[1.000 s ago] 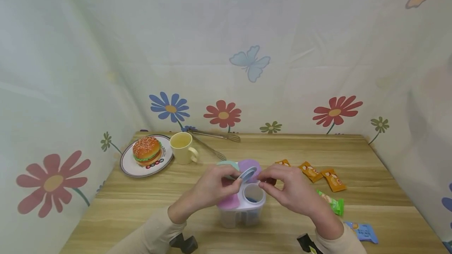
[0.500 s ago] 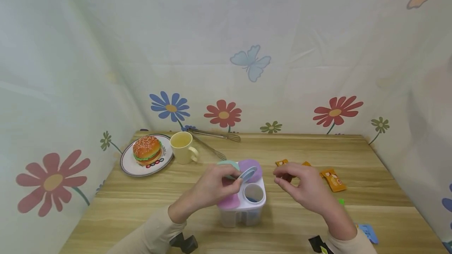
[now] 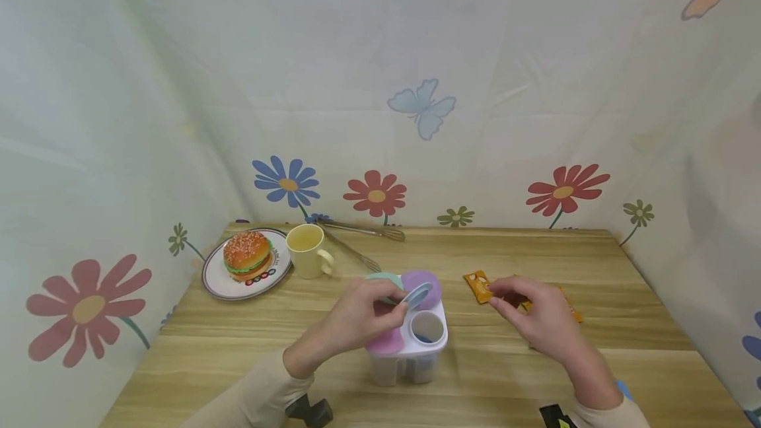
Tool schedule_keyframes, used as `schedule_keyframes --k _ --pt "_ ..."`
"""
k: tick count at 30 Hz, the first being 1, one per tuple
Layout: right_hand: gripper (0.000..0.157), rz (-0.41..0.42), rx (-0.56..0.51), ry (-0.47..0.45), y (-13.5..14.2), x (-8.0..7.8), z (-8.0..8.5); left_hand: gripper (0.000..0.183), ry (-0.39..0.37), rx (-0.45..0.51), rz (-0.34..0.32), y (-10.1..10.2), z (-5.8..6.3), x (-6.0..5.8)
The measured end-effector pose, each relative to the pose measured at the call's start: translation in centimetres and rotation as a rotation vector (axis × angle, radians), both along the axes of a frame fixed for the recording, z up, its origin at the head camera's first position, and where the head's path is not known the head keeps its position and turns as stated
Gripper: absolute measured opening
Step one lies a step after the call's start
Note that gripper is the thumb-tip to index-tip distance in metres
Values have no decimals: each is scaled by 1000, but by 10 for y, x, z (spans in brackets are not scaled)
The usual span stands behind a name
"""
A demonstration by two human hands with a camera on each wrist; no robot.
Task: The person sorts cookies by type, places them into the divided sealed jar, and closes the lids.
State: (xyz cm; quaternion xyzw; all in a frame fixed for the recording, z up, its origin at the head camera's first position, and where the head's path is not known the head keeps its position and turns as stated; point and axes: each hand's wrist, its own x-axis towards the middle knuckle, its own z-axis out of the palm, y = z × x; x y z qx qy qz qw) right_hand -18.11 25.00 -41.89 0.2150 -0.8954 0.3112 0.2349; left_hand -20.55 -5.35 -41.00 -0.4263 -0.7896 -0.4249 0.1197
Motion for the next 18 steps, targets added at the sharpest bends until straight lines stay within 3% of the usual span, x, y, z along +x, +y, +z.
schedule_keyframes --k 18 --pt "14 -150 20 -140 34 5 -16 4 -34 -8 -1 -1 0 0"
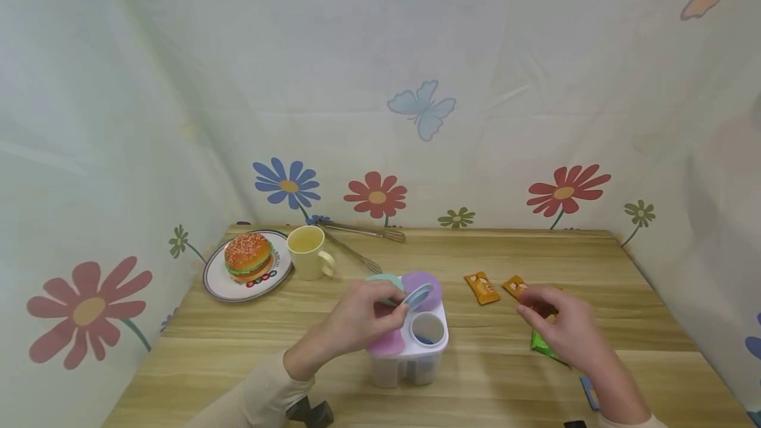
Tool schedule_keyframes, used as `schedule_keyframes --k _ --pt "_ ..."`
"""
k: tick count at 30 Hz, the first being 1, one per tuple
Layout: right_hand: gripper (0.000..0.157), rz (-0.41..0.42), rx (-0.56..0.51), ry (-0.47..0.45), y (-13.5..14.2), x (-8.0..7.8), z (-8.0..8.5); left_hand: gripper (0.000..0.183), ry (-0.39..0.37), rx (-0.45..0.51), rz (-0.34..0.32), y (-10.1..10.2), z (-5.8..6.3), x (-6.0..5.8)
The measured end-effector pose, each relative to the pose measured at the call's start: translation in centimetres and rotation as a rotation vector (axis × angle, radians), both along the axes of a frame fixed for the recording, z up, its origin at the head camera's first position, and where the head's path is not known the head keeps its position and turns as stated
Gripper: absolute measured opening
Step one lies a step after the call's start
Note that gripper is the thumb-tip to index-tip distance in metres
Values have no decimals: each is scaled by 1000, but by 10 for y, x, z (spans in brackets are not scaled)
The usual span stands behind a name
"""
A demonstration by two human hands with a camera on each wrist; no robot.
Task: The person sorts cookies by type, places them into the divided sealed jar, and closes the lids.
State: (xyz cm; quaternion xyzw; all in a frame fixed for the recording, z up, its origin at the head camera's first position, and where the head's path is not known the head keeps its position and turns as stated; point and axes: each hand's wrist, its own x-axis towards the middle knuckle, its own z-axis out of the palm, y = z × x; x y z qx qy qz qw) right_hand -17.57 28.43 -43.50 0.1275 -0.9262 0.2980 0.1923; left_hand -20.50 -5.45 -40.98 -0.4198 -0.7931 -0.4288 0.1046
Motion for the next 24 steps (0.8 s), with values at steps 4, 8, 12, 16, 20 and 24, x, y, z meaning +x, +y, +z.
schedule_keyframes --k 4,8,12,16,20,24 --pt "14 -23 12 -52 6 2 -2 4 11 13 -1 0 -3 1" --pt "13 -62 45 -75 11 5 -4 5 62 16 8 -1 -6 2" --pt "14 -116 78 -130 18 8 -5 10 104 14 17 -2 -8 3" --pt "20 -147 92 -174 24 9 -5 14 127 21 36 -3 -10 6" --pt "22 -170 106 -173 30 10 -6 14 150 72 47 -4 -12 9" --pt "25 -181 121 -177 37 11 -6 13 175 124 40 -6 -13 10"
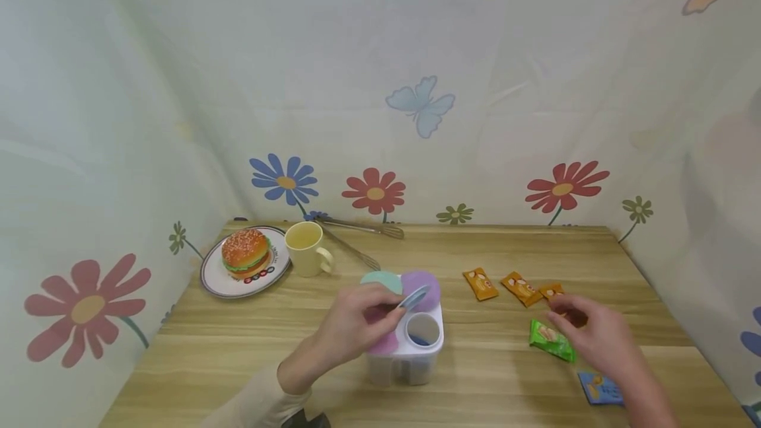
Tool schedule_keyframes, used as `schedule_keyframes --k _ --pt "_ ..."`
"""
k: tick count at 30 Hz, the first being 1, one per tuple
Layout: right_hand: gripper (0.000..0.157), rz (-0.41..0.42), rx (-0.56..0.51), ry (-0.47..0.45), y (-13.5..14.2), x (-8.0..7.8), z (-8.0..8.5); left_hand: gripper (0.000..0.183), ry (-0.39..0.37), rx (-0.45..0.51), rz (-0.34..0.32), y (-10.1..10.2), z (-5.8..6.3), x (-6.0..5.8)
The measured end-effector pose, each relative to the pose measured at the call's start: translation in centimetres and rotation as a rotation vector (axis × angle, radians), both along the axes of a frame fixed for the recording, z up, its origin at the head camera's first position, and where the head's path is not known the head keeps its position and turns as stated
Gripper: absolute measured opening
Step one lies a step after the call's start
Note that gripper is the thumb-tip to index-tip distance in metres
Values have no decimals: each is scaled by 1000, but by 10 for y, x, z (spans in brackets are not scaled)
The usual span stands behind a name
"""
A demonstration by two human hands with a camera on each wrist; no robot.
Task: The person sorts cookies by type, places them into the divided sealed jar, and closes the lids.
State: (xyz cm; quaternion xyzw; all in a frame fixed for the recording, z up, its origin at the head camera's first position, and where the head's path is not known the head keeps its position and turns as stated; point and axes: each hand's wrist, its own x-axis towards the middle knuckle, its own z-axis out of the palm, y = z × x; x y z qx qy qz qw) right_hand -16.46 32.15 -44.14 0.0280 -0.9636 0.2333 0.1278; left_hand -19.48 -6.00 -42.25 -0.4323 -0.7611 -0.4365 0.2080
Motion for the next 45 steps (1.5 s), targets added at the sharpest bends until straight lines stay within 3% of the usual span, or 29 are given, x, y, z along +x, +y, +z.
schedule_keyframes --k 11,21,30,45 --pt "32 30 58 -134 21 -2 -4 13 -14 40 -6 -7 0 2" --pt "36 51 106 -210 39 1 -16 14 -130 39 -6 -10 4 7" --pt "35 100 102 -303 50 4 -29 13 -105 33 -6 -11 5 7" --pt "44 127 136 -476 55 4 -36 16 -95 11 -24 -10 9 7"
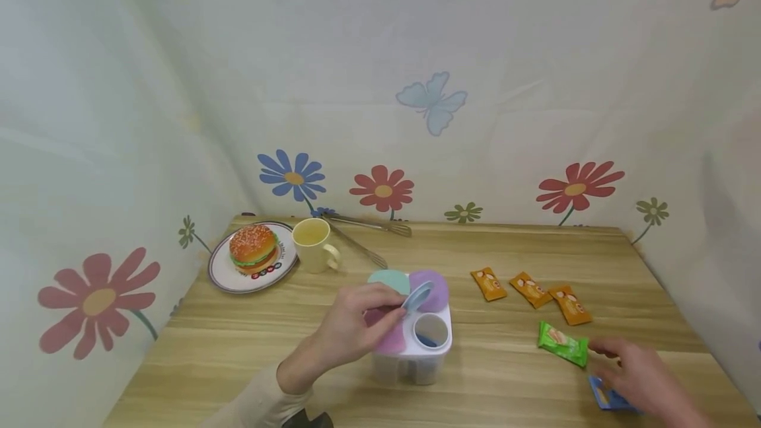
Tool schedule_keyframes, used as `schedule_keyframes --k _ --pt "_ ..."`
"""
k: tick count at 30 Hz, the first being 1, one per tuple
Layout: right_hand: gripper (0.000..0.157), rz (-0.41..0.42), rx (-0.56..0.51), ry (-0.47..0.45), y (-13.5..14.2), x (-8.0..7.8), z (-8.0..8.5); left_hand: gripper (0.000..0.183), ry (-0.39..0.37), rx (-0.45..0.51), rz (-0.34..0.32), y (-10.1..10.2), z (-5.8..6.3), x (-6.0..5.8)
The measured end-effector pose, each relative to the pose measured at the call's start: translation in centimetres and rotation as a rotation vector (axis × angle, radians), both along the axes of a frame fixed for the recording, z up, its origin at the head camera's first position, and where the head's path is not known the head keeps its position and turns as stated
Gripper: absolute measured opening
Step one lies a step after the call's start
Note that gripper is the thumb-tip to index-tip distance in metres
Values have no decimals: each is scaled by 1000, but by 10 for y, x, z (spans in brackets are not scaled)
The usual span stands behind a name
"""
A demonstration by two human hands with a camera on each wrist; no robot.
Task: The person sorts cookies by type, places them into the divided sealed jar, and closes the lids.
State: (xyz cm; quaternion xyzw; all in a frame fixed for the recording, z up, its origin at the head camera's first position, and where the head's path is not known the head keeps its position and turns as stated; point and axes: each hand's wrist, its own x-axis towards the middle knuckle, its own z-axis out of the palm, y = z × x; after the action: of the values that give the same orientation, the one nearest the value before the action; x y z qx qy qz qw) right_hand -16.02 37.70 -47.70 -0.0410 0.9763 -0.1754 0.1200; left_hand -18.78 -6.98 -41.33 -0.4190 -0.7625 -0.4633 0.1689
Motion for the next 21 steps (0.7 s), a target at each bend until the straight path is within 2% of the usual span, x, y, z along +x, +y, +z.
schedule_keyframes --k 9,21 --pt "48 28 34 -76 8 0 -4 15 7 -4 6 0 -3 -1" --pt "53 14 46 -117 9 2 -17 15 0 -7 6 -1 -4 -1"
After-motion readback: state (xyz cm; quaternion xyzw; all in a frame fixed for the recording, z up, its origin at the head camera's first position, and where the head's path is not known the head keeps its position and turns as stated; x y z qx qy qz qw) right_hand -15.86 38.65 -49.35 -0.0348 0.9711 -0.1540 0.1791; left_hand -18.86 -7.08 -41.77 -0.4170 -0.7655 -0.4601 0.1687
